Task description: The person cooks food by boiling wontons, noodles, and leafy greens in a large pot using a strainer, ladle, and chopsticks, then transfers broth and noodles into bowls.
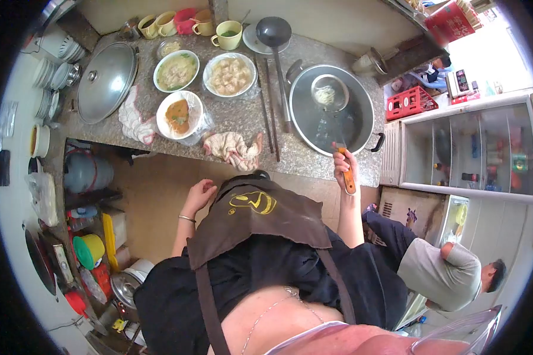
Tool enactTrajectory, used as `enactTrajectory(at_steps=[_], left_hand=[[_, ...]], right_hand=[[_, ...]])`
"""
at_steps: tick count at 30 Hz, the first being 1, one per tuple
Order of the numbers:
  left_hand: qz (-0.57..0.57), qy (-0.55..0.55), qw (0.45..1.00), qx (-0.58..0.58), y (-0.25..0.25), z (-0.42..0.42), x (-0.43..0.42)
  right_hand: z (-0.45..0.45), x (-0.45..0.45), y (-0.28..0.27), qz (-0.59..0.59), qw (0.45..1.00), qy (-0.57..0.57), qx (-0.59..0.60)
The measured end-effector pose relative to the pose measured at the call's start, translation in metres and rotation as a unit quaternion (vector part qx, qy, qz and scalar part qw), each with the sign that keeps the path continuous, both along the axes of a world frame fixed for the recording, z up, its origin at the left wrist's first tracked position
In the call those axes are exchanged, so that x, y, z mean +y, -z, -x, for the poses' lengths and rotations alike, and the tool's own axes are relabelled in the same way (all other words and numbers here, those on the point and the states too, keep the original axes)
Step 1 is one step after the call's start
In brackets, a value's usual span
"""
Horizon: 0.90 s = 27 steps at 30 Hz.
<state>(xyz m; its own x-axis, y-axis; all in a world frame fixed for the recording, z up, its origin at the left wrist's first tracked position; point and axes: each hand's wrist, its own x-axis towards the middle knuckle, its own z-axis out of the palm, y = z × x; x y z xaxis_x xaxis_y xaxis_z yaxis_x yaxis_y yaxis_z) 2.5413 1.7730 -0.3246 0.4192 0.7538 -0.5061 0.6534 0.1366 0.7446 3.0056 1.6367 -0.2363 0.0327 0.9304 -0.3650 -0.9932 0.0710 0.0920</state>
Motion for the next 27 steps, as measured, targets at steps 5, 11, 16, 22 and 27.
enactTrajectory(at_steps=[5, 11, 16, 22, 27], left_hand=[[-0.019, 0.025, 1.0, -0.001, -0.006, -0.007, 0.008], [-0.016, 0.021, 1.0, -0.003, -0.007, 0.002, 0.004], [-0.013, -0.015, 1.0, -0.001, -0.005, 0.023, 0.001], [-0.033, -0.044, 0.998, -0.001, -0.015, 0.047, -0.001], [-0.025, -0.086, 0.996, 0.012, -0.011, 0.073, -0.011]], right_hand=[[-0.01, -0.007, -0.015, -0.004, 0.999, 0.033, -0.033], [-0.015, -0.013, -0.023, 0.019, 0.994, 0.06, -0.088], [-0.01, 0.006, -0.021, 0.111, 0.979, 0.003, -0.171], [0.067, 0.085, -0.063, 0.063, 0.92, -0.121, -0.369], [0.158, 0.174, -0.075, 0.026, 0.84, -0.204, -0.503]])
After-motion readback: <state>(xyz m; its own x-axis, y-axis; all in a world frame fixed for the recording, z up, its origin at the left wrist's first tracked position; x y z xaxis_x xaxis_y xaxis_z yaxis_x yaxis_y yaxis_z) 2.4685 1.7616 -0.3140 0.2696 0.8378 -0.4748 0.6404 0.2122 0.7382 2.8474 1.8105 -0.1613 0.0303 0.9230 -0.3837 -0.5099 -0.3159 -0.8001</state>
